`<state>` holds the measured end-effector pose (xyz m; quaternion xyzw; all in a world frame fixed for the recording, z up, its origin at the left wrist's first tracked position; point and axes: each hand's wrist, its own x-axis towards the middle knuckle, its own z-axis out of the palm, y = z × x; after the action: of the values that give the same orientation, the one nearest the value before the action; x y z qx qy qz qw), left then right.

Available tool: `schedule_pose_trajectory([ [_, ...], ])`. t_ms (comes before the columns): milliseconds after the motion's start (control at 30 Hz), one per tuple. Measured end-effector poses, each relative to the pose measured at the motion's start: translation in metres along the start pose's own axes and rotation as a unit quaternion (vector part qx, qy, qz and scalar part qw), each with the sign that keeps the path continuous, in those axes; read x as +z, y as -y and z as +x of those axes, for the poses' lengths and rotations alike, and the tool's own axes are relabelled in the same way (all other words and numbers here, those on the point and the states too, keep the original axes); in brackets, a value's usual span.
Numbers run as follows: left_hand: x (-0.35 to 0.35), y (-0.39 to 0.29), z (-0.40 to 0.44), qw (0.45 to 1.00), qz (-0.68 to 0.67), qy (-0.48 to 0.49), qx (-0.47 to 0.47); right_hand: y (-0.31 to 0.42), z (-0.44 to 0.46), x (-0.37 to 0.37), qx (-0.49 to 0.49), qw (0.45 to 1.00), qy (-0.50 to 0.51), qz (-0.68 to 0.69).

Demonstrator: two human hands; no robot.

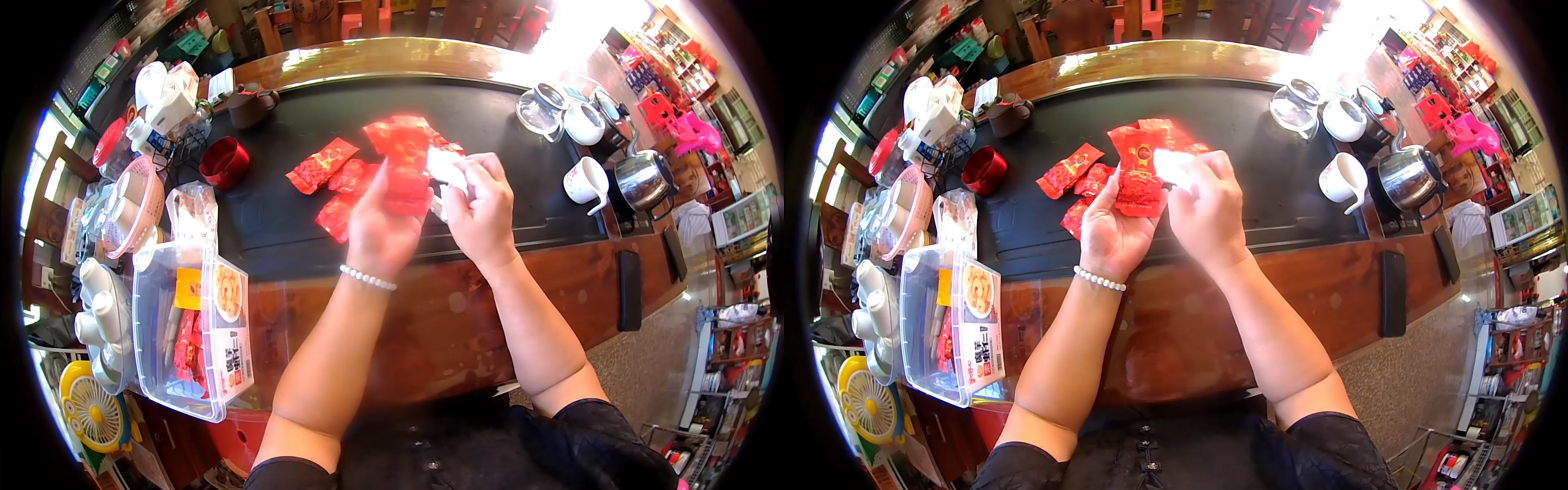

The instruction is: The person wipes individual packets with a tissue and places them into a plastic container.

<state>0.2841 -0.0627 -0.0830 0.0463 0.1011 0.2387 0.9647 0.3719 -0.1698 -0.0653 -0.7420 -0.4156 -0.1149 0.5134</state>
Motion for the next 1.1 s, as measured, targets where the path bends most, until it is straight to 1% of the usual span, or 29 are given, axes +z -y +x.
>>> schedule_pose_trajectory([
  [67,-0.001,0.001,0.003,1.0,-0.025,-0.003,-0.007,0.007,0.004,0.002,-0.093,0.996,-0.002,0.004],
  [100,-0.006,0.0,0.003,0.997,-0.022,0.067,-0.029,0.009,0.005,0.004,-0.138,0.99,-0.004,0.006],
  [133,-0.016,-0.001,0.004,0.989,-0.02,0.137,-0.051,0.013,0.0,0.006,-0.12,0.992,0.044,0.018],
  [167,-0.024,-0.002,0.006,0.976,-0.017,0.206,-0.072,0.019,-0.001,0.004,-0.148,0.984,0.096,-0.013],
  [200,-0.024,-0.004,0.011,0.964,-0.018,0.252,-0.079,0.019,-0.004,0.008,-0.154,0.981,0.111,-0.028],
  [233,-0.025,-0.003,0.011,0.968,-0.022,0.235,-0.079,0.017,-0.007,0.011,-0.16,0.978,0.125,-0.043],
  [300,-0.022,-0.001,0.011,0.975,-0.031,0.203,-0.079,0.012,-0.004,0.01,-0.155,0.98,0.107,-0.062],
  [333,-0.019,0.0,0.008,0.969,-0.029,0.225,-0.097,0.009,-0.002,0.009,-0.154,0.981,0.098,-0.071],
  [433,-0.005,0.006,-0.002,0.977,0.108,0.178,-0.053,0.001,0.0,0.007,-0.088,0.992,0.024,-0.092],
  [467,-0.008,0.007,-0.001,0.979,0.134,0.14,-0.056,-0.007,0.003,0.006,-0.097,0.992,0.015,-0.08],
  [567,-0.005,0.015,-0.006,0.962,0.258,0.084,0.013,-0.016,0.004,0.005,-0.018,0.999,-0.022,-0.026],
  [600,-0.005,0.014,-0.007,0.95,0.306,0.057,0.033,-0.017,0.005,0.004,-0.029,0.999,-0.035,0.001],
  [700,-0.014,0.016,-0.003,0.933,0.354,0.035,0.041,-0.01,0.008,0.004,-0.132,0.99,-0.03,0.031],
  [767,-0.014,0.017,-0.003,0.921,0.384,0.03,0.056,-0.004,0.001,0.009,-0.157,0.987,0.022,0.029],
  [833,-0.01,0.019,-0.005,0.912,0.403,0.028,0.07,0.003,-0.002,0.011,-0.133,0.99,0.054,0.006],
  [900,-0.006,0.021,-0.007,0.906,0.413,0.029,0.083,-0.001,0.0,0.007,-0.132,0.99,0.033,-0.031],
  [1033,-0.018,0.026,-0.002,0.863,0.492,0.034,0.109,-0.007,0.004,0.003,-0.122,0.989,-0.012,-0.079],
  [1100,-0.022,0.026,0.0,0.844,0.522,0.031,0.119,-0.009,0.005,0.002,-0.108,0.99,-0.011,-0.09],
])
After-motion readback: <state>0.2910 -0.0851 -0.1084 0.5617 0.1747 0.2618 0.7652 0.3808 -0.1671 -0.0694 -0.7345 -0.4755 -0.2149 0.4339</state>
